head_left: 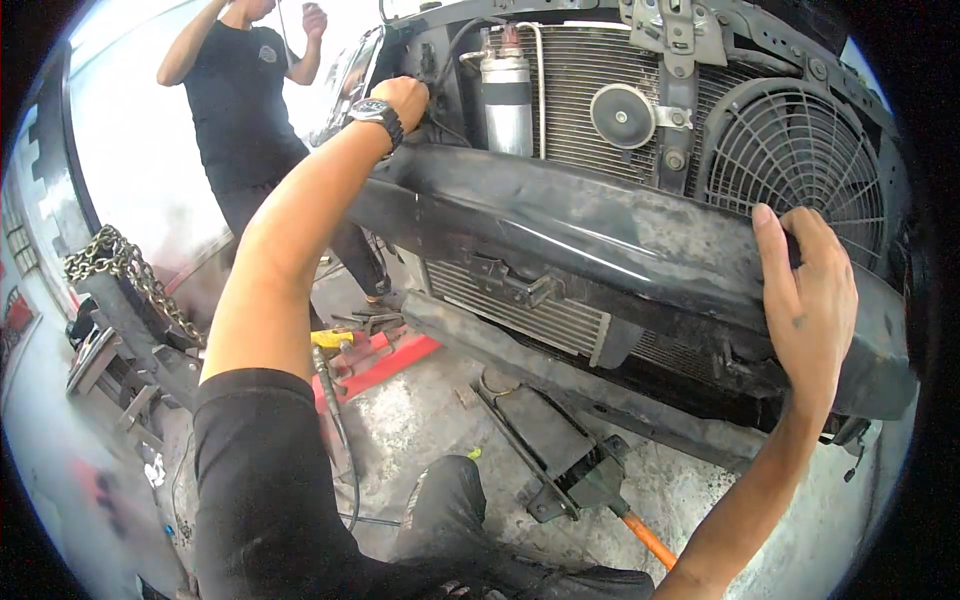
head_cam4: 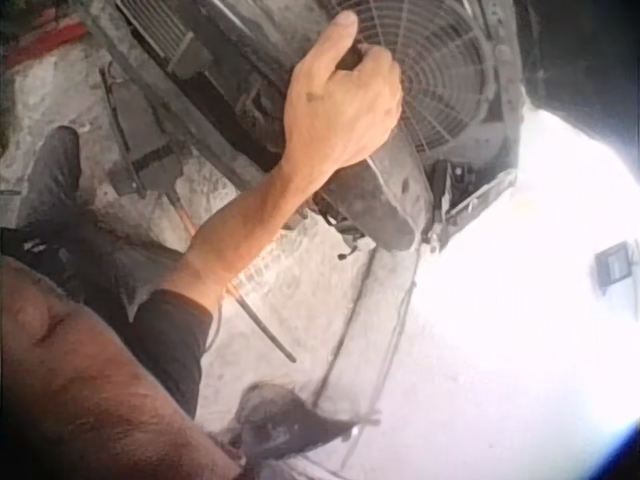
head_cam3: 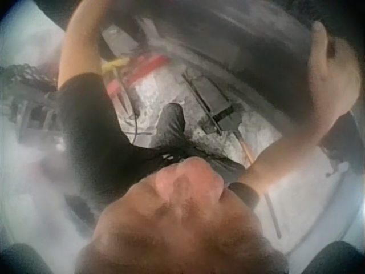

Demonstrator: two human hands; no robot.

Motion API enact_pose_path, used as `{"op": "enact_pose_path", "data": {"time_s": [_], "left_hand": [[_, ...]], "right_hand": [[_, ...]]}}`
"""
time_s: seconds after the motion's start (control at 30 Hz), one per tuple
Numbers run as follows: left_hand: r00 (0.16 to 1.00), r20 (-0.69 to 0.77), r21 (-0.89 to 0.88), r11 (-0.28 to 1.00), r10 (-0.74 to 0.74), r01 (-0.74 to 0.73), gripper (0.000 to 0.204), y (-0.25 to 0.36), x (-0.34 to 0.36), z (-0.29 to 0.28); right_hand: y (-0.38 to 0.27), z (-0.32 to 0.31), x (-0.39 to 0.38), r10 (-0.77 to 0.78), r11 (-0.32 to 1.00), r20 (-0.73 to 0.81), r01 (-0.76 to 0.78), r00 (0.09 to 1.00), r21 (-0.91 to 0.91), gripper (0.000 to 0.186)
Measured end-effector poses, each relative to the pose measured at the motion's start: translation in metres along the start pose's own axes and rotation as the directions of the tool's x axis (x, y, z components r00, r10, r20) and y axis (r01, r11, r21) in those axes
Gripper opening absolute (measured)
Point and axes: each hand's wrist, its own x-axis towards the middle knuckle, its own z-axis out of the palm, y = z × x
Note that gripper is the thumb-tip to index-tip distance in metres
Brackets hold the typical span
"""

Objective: The person holds and aligns the front bumper bar of a car while an assistant heats and shapes the frame, then assists with adjusting the headlight assembly.

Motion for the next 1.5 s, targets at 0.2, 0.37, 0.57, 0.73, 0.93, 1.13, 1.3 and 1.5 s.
{"op": "enact_pose_path", "data": {"time_s": [0.2,0.37,0.57,0.73,0.93,1.13,1.3,1.5], "left_hand": [[0.973,-0.061,-0.432,0.885,-0.221,0.174,0.044,-0.002,-0.025,-0.033],[0.853,-0.341,-0.842,0.532,-0.395,-0.09,0.049,0.045,-0.071,-0.054],[0.977,0.107,-0.98,0.146,-0.186,0.135,0.056,0.052,-0.101,-0.074],[0.971,0.022,-0.967,0.241,-0.239,0.081,0.063,0.06,-0.101,-0.071],[0.929,0.028,-0.986,0.142,-0.369,0.086,0.051,0.06,-0.108,-0.073],[0.921,-0.052,-0.98,0.199,-0.387,0.028,0.051,0.064,-0.107,-0.068],[0.919,-0.056,-0.975,0.218,-0.39,0.033,0.052,0.067,-0.107,-0.065],[0.923,-0.134,-0.951,0.308,-0.36,-0.018,0.055,0.068,-0.104,-0.059]], "right_hand": [[0.005,-0.003,0.001,-0.023,0.995,-0.006,0.022,1.0,-0.102,0.038],[0.007,0.004,-0.002,-0.087,0.99,-0.033,0.083,0.996,-0.113,0.038],[-0.007,-0.004,0.0,-0.058,0.994,-0.015,0.057,0.998,-0.091,0.04],[-0.002,-0.001,0.004,-0.006,0.998,0.04,0.008,0.999,-0.063,0.045],[-0.008,-0.002,0.005,-0.021,0.994,0.072,0.029,0.997,-0.104,0.045],[-0.002,0.0,0.003,-0.025,0.99,0.064,0.034,0.998,-0.136,0.042],[-0.003,0.005,0.002,-0.05,0.997,0.016,0.051,0.999,-0.066,0.041],[-0.002,0.002,0.007,0.037,0.997,0.101,-0.029,0.994,-0.077,0.041]]}}
